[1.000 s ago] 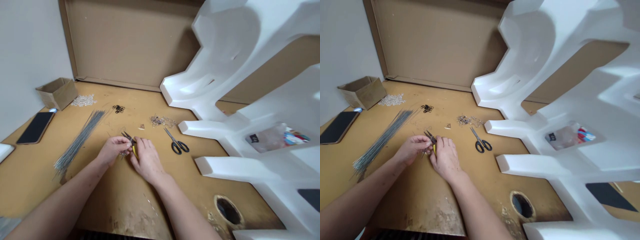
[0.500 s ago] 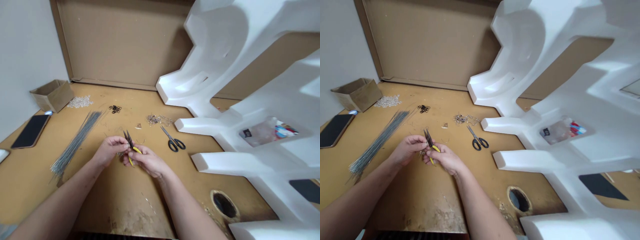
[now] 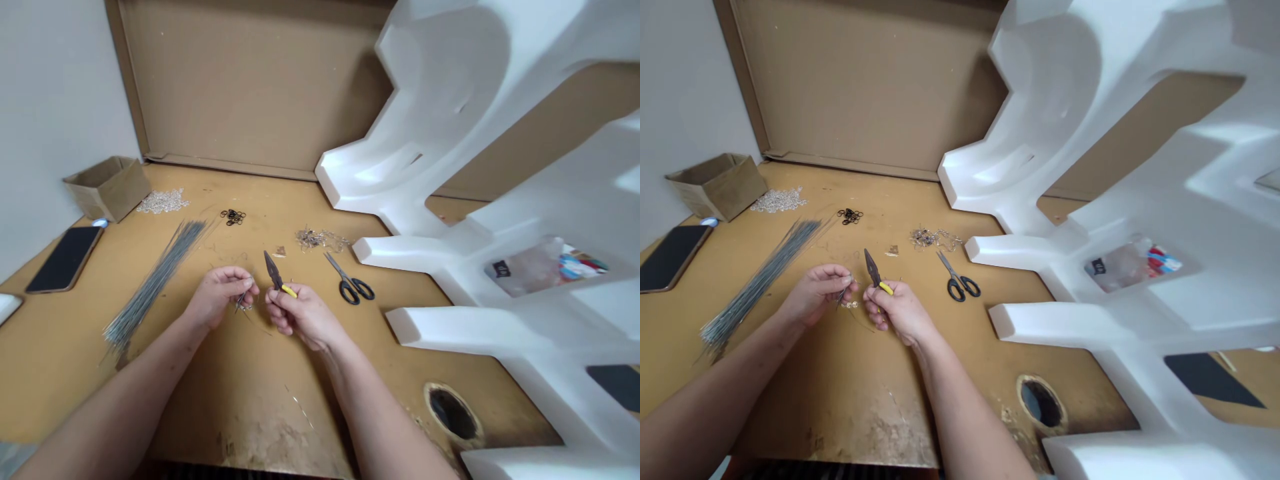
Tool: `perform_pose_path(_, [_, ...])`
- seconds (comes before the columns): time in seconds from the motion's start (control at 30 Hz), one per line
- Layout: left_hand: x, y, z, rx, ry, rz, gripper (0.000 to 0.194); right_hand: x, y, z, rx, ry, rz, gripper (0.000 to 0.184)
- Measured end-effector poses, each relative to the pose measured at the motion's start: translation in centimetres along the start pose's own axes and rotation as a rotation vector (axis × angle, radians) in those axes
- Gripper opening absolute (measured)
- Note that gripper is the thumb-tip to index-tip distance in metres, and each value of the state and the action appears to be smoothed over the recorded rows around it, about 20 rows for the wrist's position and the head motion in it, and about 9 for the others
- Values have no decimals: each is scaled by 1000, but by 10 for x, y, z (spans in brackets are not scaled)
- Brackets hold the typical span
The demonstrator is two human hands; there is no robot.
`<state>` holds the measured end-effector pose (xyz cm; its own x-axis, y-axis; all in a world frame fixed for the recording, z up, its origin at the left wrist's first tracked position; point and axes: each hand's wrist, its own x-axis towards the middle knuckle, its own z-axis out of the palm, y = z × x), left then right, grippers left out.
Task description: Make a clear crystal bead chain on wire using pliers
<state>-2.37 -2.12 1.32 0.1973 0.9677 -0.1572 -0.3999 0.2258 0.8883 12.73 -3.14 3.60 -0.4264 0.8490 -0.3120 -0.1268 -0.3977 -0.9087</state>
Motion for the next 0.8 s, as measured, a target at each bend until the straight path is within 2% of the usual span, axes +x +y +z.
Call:
perform_pose_path(0.17, [0,1,0,11,4,0,13,0,0,0,-67,12,-10,16])
perform_pose_path(0.33, [0,2,2,23,21,-14,15,1,5,-2,-268,65,-56,17])
perform_pose_path(0.63, [1,2,-1,27,71,-22,16,-3,0,-14,-623,-23,-117,34])
perform_pose_path(0.8, [1,3,0,52,87,-41,16,-4,0,-13,-770,-9,-151,33])
